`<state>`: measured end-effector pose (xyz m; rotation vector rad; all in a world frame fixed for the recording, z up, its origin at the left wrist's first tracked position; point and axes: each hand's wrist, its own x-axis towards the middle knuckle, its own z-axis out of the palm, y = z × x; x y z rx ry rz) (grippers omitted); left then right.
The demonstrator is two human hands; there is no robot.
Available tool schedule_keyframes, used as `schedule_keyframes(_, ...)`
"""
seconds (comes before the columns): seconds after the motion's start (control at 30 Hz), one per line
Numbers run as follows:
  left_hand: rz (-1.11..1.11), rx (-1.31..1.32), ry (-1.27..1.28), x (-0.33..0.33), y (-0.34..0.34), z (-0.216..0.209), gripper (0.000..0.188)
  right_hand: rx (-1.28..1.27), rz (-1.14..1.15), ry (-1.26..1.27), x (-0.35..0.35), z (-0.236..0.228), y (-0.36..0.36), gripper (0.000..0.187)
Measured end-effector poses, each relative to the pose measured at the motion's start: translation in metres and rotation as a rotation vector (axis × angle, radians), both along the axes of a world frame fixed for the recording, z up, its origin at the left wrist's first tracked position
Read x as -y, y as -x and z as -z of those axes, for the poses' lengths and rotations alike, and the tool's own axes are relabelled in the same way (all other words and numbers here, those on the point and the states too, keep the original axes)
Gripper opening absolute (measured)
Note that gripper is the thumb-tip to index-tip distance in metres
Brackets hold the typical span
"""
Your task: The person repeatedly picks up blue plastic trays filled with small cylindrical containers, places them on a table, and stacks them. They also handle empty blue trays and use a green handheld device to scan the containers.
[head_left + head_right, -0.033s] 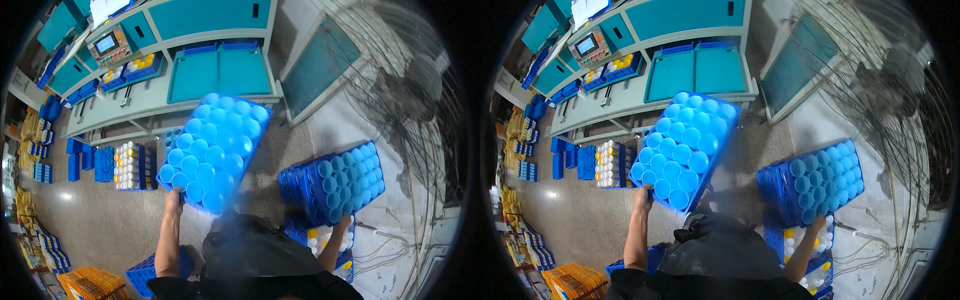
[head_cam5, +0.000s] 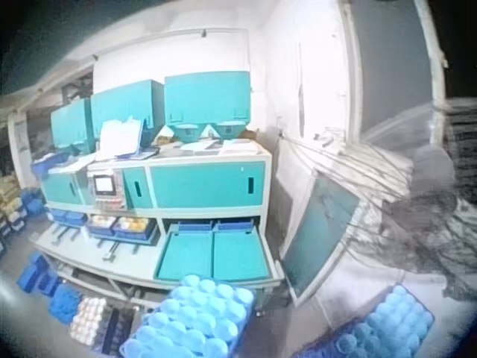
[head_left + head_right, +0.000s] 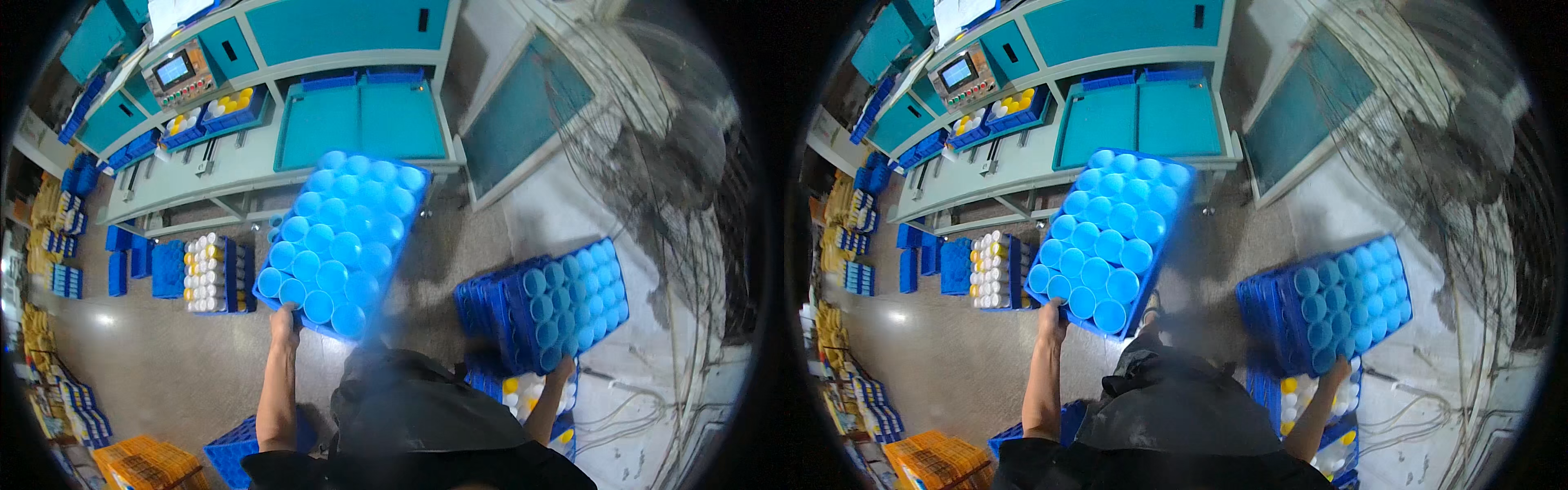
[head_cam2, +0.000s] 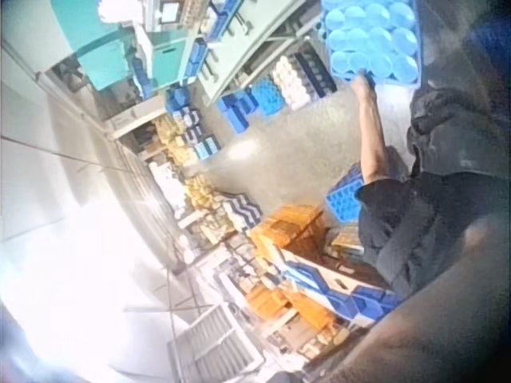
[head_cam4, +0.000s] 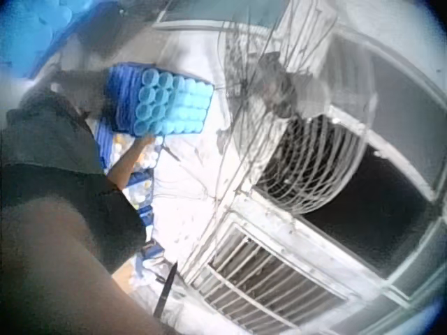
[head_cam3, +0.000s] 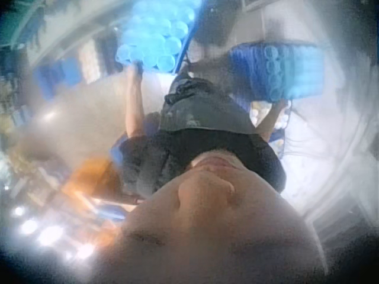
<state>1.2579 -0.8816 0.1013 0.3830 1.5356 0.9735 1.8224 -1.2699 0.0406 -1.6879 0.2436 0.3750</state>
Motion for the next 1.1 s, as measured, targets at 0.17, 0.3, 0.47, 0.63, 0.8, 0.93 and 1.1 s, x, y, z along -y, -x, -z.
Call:
schedule_keyframes(0.17, -0.247, -0.049, -0.045, -0.135, 0.004, 0.049, 0.007, 0.139, 0.119, 0.205, -0.028, -0.061, 0.037, 0.033)
schedule_keyframes(0.3, -0.256, 0.011, 0.006, -0.241, -0.007, 0.082, 0.023, 0.134, -0.140, 0.505, -0.053, -0.083, 0.060, 0.037)
schedule_keyframes(0.47, -0.266, 0.054, 0.076, -0.329, -0.047, 0.118, 0.036, 0.140, -0.314, 0.215, -0.176, -0.093, 0.098, 0.033)
schedule_keyframes(0.63, -0.219, 0.352, -0.015, -0.392, -0.092, 0.129, 0.070, 0.228, -0.664, 0.401, -0.362, -0.071, 0.063, 0.032)
schedule_keyframes(0.8, -0.253, -0.110, -0.210, -0.463, -0.142, 0.138, 0.096, 0.345, -0.888, 0.362, -0.559, 0.009, 0.006, 0.032)
schedule_keyframes(0.93, -0.112, -0.285, -0.104, -0.511, -0.150, 0.143, 0.108, 0.363, -1.052, 0.387, -0.679, 0.034, -0.023, 0.033)
schedule_keyframes(1.1, 0.224, -0.100, 0.065, -0.472, -0.109, 0.138, 0.052, 0.327, -1.072, 0.427, -0.778, 0.094, -0.044, 0.040)
